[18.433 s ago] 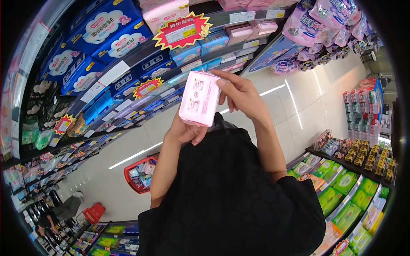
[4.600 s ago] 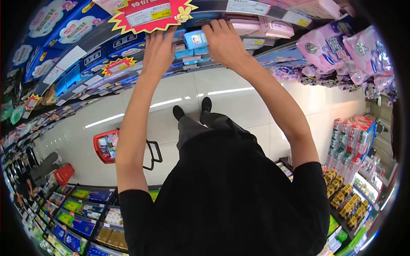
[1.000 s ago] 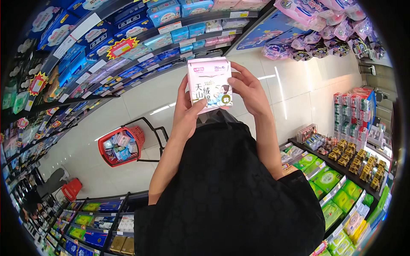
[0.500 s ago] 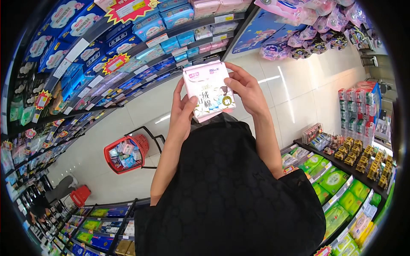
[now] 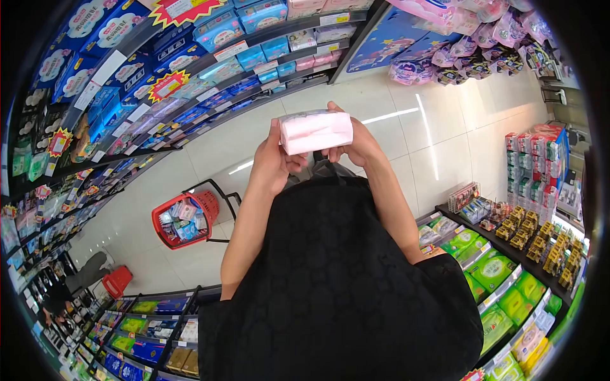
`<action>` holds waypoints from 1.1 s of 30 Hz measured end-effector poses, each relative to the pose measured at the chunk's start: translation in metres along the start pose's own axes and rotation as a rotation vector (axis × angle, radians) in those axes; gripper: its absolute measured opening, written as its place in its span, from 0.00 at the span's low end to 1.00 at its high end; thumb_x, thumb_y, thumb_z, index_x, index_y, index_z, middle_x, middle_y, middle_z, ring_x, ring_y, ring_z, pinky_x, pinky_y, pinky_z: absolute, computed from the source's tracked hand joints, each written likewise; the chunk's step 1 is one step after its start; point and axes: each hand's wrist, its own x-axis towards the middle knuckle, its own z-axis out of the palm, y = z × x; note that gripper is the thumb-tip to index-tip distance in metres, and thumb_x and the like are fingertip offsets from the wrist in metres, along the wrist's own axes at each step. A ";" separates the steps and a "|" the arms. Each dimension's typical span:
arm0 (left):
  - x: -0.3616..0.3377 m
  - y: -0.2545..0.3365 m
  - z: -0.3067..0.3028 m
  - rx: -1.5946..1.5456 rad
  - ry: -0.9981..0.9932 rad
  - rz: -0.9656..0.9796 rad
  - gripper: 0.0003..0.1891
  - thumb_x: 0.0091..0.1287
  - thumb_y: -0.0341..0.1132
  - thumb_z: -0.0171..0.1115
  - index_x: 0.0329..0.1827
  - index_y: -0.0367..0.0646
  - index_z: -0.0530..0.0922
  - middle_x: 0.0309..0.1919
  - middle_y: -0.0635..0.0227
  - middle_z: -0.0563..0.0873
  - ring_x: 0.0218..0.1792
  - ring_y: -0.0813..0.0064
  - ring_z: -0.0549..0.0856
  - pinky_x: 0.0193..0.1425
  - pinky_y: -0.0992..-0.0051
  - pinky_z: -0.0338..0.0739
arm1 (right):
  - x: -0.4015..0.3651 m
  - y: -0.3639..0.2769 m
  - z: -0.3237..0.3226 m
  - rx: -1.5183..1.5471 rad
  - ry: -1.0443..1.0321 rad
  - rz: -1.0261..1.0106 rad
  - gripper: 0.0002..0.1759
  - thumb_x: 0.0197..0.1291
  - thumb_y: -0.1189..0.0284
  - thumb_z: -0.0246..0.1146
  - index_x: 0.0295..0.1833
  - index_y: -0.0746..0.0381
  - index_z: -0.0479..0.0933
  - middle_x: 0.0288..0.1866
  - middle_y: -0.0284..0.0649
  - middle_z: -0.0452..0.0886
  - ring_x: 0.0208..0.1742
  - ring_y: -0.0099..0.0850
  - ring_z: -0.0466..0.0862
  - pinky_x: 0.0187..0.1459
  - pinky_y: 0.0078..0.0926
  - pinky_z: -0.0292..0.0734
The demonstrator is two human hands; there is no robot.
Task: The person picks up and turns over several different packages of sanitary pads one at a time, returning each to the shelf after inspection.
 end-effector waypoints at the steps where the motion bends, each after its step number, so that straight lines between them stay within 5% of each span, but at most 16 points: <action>1: -0.001 0.000 -0.001 0.027 -0.024 -0.003 0.33 0.74 0.61 0.42 0.59 0.36 0.72 0.37 0.60 0.85 0.30 0.72 0.87 0.28 0.77 0.81 | -0.001 -0.002 0.001 0.014 0.005 -0.015 0.33 0.68 0.45 0.51 0.46 0.70 0.78 0.23 0.40 0.81 0.16 0.26 0.78 0.18 0.21 0.73; 4: -0.007 -0.001 0.010 -0.126 0.045 0.033 0.28 0.76 0.56 0.42 0.60 0.39 0.71 0.45 0.59 0.84 0.42 0.68 0.87 0.36 0.70 0.83 | 0.008 0.006 0.006 0.103 0.174 -0.163 0.27 0.67 0.52 0.58 0.49 0.70 0.77 0.28 0.39 0.82 0.23 0.22 0.81 0.23 0.18 0.75; 7: -0.017 -0.003 0.008 -0.050 -0.057 0.086 0.28 0.78 0.51 0.41 0.67 0.36 0.66 0.58 0.59 0.79 0.59 0.69 0.79 0.62 0.70 0.74 | -0.011 -0.011 0.005 -0.247 0.101 -0.253 0.23 0.65 0.60 0.63 0.53 0.70 0.76 0.32 0.37 0.83 0.29 0.20 0.81 0.29 0.17 0.75; 11: -0.017 -0.005 -0.007 -0.219 -0.161 -0.029 0.25 0.78 0.47 0.39 0.68 0.37 0.66 0.58 0.58 0.78 0.60 0.67 0.79 0.62 0.69 0.75 | -0.024 -0.011 0.026 -0.131 0.006 -0.492 0.19 0.69 0.67 0.59 0.57 0.70 0.75 0.28 0.33 0.79 0.26 0.18 0.76 0.28 0.16 0.72; 13: -0.005 -0.017 -0.021 -0.195 -0.309 0.075 0.26 0.76 0.49 0.43 0.64 0.35 0.68 0.47 0.52 0.83 0.40 0.62 0.86 0.39 0.68 0.83 | -0.025 -0.012 0.032 -0.115 -0.063 -0.466 0.20 0.68 0.69 0.60 0.60 0.70 0.74 0.27 0.32 0.78 0.26 0.16 0.74 0.27 0.16 0.70; 15: 0.008 -0.025 -0.020 -0.586 -0.690 -0.020 0.30 0.73 0.53 0.45 0.63 0.35 0.68 0.43 0.49 0.83 0.32 0.60 0.85 0.25 0.68 0.81 | -0.025 -0.013 0.036 -0.235 -0.061 -0.428 0.22 0.66 0.70 0.61 0.62 0.70 0.73 0.28 0.32 0.80 0.26 0.16 0.74 0.28 0.17 0.70; 22: -0.009 -0.030 -0.014 -0.908 -0.734 -0.143 0.31 0.71 0.57 0.44 0.62 0.36 0.69 0.45 0.45 0.81 0.37 0.52 0.85 0.19 0.69 0.78 | -0.031 -0.021 0.045 -0.398 0.098 -0.449 0.15 0.63 0.70 0.65 0.50 0.69 0.83 0.29 0.33 0.82 0.23 0.15 0.70 0.23 0.15 0.65; 27: -0.006 -0.030 -0.026 -0.819 -0.782 -0.050 0.28 0.73 0.53 0.44 0.62 0.36 0.69 0.47 0.47 0.81 0.41 0.53 0.85 0.17 0.67 0.77 | -0.030 -0.016 0.054 -0.371 0.086 -0.443 0.15 0.66 0.68 0.62 0.51 0.68 0.83 0.26 0.32 0.79 0.23 0.15 0.70 0.24 0.15 0.65; 29: 0.001 -0.029 -0.038 -0.603 -0.799 0.091 0.26 0.74 0.52 0.44 0.61 0.37 0.70 0.48 0.50 0.81 0.45 0.57 0.84 0.24 0.67 0.81 | -0.027 -0.012 0.051 -0.359 0.053 -0.403 0.18 0.68 0.65 0.59 0.53 0.68 0.81 0.27 0.32 0.79 0.26 0.16 0.73 0.26 0.17 0.68; 32: -0.013 -0.018 -0.029 -0.441 -0.305 0.109 0.24 0.75 0.50 0.47 0.62 0.38 0.70 0.50 0.55 0.81 0.49 0.64 0.84 0.38 0.70 0.83 | -0.020 0.001 0.052 -0.192 0.022 -0.375 0.23 0.73 0.60 0.52 0.60 0.68 0.76 0.32 0.33 0.79 0.32 0.17 0.76 0.31 0.18 0.71; 33: -0.018 -0.012 -0.026 -0.410 -0.057 0.088 0.24 0.75 0.49 0.48 0.62 0.38 0.70 0.51 0.57 0.81 0.50 0.67 0.84 0.44 0.71 0.83 | -0.020 0.003 0.051 -0.220 -0.001 -0.333 0.27 0.74 0.56 0.48 0.64 0.66 0.72 0.45 0.36 0.81 0.42 0.21 0.79 0.41 0.20 0.74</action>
